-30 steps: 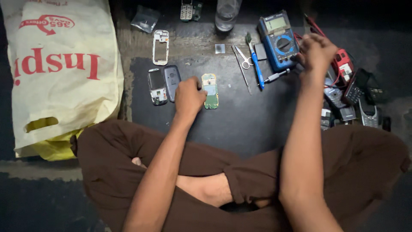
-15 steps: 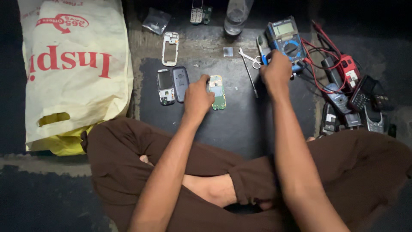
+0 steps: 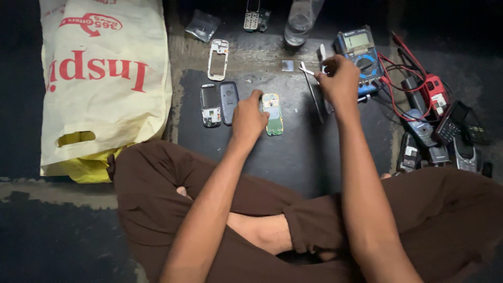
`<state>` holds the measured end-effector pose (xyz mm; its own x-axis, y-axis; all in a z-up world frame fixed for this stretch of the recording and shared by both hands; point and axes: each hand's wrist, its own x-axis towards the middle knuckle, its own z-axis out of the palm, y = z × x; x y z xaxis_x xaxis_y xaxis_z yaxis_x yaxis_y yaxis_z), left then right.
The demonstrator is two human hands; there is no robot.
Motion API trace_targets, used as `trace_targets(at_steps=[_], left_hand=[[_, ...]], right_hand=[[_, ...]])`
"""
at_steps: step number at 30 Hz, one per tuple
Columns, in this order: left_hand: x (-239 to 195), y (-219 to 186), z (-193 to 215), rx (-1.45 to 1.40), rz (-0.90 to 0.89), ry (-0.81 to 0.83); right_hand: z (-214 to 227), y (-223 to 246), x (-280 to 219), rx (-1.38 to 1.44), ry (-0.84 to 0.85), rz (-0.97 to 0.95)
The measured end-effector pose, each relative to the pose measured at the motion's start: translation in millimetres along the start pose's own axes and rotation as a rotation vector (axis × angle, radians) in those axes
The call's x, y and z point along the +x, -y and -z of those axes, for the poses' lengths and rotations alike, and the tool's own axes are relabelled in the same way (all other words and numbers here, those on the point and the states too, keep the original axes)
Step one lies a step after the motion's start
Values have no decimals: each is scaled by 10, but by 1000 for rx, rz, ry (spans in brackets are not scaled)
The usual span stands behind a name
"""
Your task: The person disassembles a small mobile phone using a tool, cleans the internal components with a brush, and then begins to reassemble the housing parts by hand.
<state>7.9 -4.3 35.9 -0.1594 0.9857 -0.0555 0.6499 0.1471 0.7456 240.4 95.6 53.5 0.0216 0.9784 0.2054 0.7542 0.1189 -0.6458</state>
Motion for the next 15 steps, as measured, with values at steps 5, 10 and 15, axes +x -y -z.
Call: trace_targets(at_steps=[5,10,15], left_hand=[[-47,-60,57,17,0,10],[-30,-124,102,26,-11,-20],[-31,-163,121,8,38,-5]], right_hand=[[-71,137,-27,52,-4,19],[35,160,-97,-188,182,-134],[73,105,-190,-259,158,-168]])
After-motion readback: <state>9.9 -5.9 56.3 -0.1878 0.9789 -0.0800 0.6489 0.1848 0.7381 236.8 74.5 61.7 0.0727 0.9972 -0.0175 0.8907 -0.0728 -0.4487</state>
